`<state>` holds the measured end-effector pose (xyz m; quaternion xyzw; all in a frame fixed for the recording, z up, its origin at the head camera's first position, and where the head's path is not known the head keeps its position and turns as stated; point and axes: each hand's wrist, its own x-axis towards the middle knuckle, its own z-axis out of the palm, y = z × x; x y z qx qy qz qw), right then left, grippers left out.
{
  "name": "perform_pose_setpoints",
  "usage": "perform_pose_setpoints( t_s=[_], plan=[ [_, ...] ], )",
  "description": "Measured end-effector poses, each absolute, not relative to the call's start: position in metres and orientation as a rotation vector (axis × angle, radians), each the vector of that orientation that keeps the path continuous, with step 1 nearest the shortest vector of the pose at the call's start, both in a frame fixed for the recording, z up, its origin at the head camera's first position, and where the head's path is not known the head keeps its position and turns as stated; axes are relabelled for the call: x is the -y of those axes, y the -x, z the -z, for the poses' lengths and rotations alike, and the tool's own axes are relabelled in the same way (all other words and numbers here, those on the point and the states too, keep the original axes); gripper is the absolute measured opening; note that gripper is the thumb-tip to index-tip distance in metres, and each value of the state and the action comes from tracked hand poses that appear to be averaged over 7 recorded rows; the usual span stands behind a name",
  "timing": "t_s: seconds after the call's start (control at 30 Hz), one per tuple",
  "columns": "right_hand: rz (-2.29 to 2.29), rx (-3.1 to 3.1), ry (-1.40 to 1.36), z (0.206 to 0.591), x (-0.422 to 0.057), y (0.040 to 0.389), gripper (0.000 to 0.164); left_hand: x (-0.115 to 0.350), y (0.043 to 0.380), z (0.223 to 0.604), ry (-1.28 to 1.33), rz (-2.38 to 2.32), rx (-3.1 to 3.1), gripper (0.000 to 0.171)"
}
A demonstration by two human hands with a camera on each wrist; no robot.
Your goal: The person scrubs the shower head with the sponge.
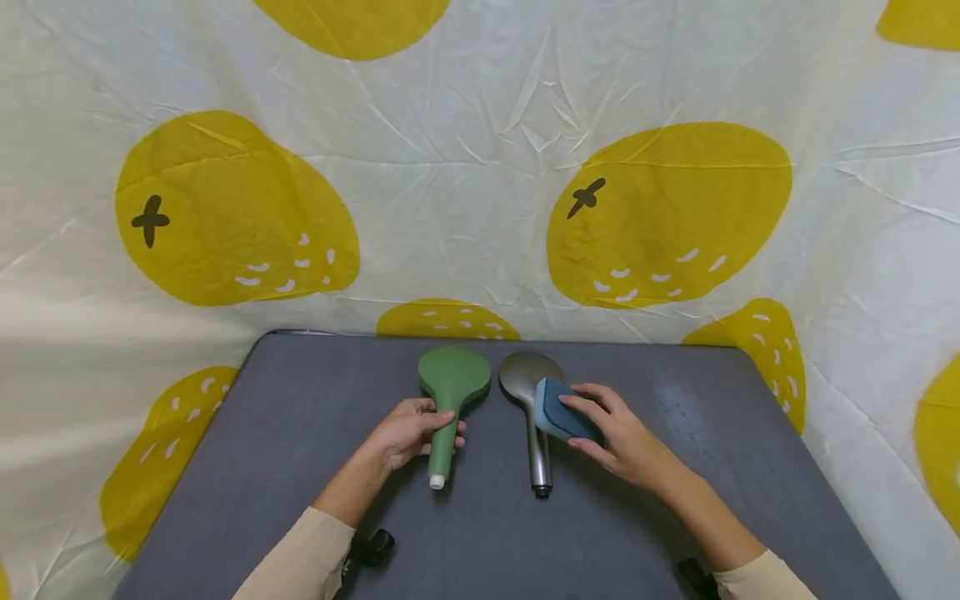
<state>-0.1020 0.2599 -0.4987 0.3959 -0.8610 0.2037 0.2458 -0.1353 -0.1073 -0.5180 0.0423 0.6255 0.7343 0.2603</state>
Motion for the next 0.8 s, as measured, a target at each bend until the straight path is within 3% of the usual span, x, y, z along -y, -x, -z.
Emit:
perform_pose_setpoints(
  t_s=[0.37,0.8],
  plan=[
    [-0.521,2.240,-1.100,0.470,-0.241,0.115,0.060,0.090,0.134,0.499,-0.213,-2.077,-1.797,0.058],
    [-0.432,2.154,-1.163,0.427,-0.206,0.117,0.055,0.066,0.129,0.473,-0.537,-2.123,-1.899,0.060]
  ],
)
